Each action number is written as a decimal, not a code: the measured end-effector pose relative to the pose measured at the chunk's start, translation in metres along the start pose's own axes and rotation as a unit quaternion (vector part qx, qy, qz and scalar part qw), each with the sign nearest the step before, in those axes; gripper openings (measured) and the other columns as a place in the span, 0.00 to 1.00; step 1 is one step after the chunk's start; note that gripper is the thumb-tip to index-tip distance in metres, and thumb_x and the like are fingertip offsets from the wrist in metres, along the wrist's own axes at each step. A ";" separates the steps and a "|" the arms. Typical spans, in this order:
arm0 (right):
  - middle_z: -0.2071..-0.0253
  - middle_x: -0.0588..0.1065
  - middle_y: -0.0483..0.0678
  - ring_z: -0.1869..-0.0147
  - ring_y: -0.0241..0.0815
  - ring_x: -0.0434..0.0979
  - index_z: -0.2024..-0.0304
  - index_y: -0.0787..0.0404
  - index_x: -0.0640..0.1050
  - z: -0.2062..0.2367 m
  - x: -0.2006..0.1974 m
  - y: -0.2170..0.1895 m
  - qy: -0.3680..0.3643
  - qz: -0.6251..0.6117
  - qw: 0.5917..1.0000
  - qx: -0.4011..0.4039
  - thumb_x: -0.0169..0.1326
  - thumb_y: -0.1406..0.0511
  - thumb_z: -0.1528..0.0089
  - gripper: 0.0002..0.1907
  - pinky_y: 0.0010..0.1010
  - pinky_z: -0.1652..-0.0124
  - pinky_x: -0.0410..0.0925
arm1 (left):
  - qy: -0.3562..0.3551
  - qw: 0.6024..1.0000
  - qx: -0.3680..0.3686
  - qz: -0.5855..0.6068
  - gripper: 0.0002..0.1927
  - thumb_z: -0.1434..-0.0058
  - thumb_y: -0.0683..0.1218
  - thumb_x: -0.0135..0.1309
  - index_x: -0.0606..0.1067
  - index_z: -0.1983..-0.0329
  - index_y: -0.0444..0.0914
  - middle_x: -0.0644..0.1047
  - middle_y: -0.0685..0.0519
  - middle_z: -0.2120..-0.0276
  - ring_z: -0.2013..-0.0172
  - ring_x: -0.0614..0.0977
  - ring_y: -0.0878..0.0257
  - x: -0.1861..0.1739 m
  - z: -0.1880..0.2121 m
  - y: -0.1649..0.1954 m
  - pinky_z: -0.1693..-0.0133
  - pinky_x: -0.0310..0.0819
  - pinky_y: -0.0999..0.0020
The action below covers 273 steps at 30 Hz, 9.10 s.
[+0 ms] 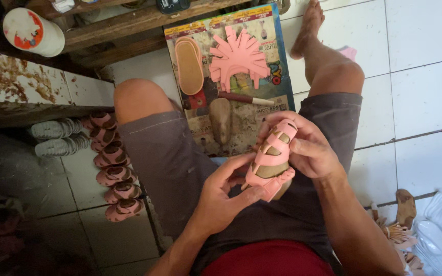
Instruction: The person sits on the workshop floor and assembles a pink sandal, fitting the cut strap pieces onto a sole and pressing them in place, at times using a cylindrical hand tool to press the straps down. They work the sandal over a wooden last, turn it to reach different sides, and hold up the assembled sandal at the end.
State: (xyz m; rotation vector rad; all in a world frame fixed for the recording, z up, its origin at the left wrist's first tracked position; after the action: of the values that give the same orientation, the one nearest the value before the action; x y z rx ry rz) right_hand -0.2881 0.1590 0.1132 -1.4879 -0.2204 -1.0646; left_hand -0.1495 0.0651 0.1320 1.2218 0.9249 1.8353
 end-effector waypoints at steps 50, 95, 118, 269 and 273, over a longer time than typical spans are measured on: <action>0.48 0.70 0.59 0.43 0.53 0.72 0.48 0.64 0.75 0.138 0.014 0.085 0.042 -0.063 0.993 0.095 0.66 0.67 0.35 0.17 0.43 0.46 0.70 | -0.259 0.965 -0.050 0.005 0.10 0.32 0.46 0.64 0.79 0.52 0.38 0.76 0.52 0.58 0.58 0.78 0.65 0.013 0.043 -0.033 0.52 0.74 0.70; 0.44 0.68 0.59 0.42 0.47 0.72 0.42 0.66 0.70 0.144 0.020 0.071 0.089 -0.010 0.994 0.067 0.62 0.60 0.32 0.23 0.39 0.45 0.69 | -0.273 0.933 -0.150 0.179 0.08 0.29 0.43 0.58 0.71 0.54 0.37 0.71 0.59 0.58 0.57 0.73 0.72 0.028 0.057 -0.070 0.53 0.69 0.74; 0.49 0.70 0.56 0.47 0.44 0.71 0.44 0.64 0.72 0.134 0.023 0.082 0.080 -0.022 0.993 0.087 0.63 0.59 0.33 0.22 0.35 0.50 0.68 | -0.308 0.930 -0.147 0.136 0.09 0.24 0.47 0.49 0.70 0.52 0.35 0.70 0.60 0.61 0.60 0.69 0.73 0.015 0.060 -0.075 0.57 0.65 0.75; 0.62 0.78 0.49 0.62 0.37 0.76 0.53 0.69 0.77 0.024 0.036 0.017 0.217 0.120 0.969 -0.008 0.54 0.71 0.36 0.09 0.29 0.59 0.70 | -0.011 0.926 0.061 0.373 0.39 0.25 0.68 0.33 0.66 0.28 0.33 0.77 0.40 0.45 0.51 0.81 0.54 -0.015 -0.062 -0.016 0.52 0.78 0.61; 0.62 0.78 0.49 0.61 0.36 0.76 0.54 0.69 0.77 0.021 0.034 0.020 0.221 0.093 0.971 0.005 0.54 0.72 0.37 0.09 0.29 0.58 0.69 | -0.007 0.925 0.050 0.376 0.39 0.25 0.68 0.34 0.65 0.28 0.33 0.77 0.40 0.45 0.49 0.81 0.53 -0.017 -0.063 -0.022 0.49 0.78 0.59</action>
State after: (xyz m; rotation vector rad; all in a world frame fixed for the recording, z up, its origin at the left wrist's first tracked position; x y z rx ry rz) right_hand -0.2455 0.1569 0.1267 -1.1981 0.2233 -1.2070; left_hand -0.2000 0.0498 0.0879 1.8233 0.5710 2.3695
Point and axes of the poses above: each hand's wrist, its own z-axis away from the middle knuckle, its own x-axis out of the palm, y = z × x, the point moved 9 cm from there along -z, towards the middle knuckle
